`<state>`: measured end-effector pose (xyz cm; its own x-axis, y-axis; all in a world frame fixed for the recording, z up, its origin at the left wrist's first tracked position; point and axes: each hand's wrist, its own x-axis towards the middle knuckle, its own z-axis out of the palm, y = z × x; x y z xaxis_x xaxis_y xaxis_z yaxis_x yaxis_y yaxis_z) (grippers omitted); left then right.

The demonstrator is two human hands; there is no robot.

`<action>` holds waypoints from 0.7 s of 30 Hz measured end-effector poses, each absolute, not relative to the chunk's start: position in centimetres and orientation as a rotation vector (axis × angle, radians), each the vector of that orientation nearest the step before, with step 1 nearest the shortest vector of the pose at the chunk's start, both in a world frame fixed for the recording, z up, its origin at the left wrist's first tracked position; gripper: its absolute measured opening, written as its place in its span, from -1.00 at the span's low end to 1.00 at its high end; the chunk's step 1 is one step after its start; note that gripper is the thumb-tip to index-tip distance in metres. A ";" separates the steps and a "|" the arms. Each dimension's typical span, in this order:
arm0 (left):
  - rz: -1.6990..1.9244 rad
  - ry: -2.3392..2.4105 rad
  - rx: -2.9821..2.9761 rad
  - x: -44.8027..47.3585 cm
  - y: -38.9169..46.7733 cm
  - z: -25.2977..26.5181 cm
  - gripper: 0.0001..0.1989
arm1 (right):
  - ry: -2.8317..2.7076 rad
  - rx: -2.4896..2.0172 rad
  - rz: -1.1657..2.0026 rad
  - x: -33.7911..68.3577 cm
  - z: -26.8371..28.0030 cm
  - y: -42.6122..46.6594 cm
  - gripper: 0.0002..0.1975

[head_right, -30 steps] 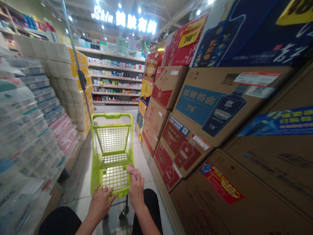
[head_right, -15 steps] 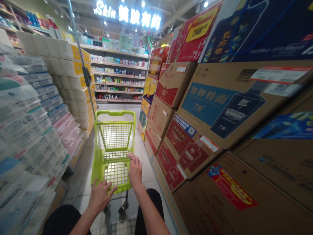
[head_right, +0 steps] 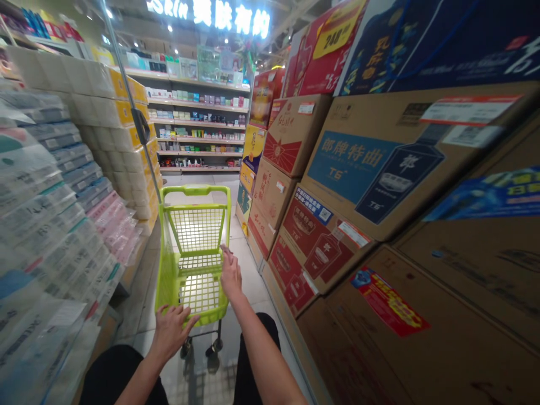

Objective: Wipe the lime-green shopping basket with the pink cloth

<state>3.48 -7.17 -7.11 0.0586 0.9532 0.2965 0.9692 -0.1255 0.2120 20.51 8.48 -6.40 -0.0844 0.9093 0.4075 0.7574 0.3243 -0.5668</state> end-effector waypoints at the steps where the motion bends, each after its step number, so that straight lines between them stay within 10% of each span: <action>1: -0.568 -2.053 -2.253 3.5 -7.3 -7.1 -0.61 | -1.863 -1.492 0.272 20.4 -6.3 9.5 -0.55; 21: -0.470 -2.095 -2.191 6.1 -6.5 -7.1 -0.65 | -1.742 -1.496 0.243 21.0 -5.7 -1.8 -0.65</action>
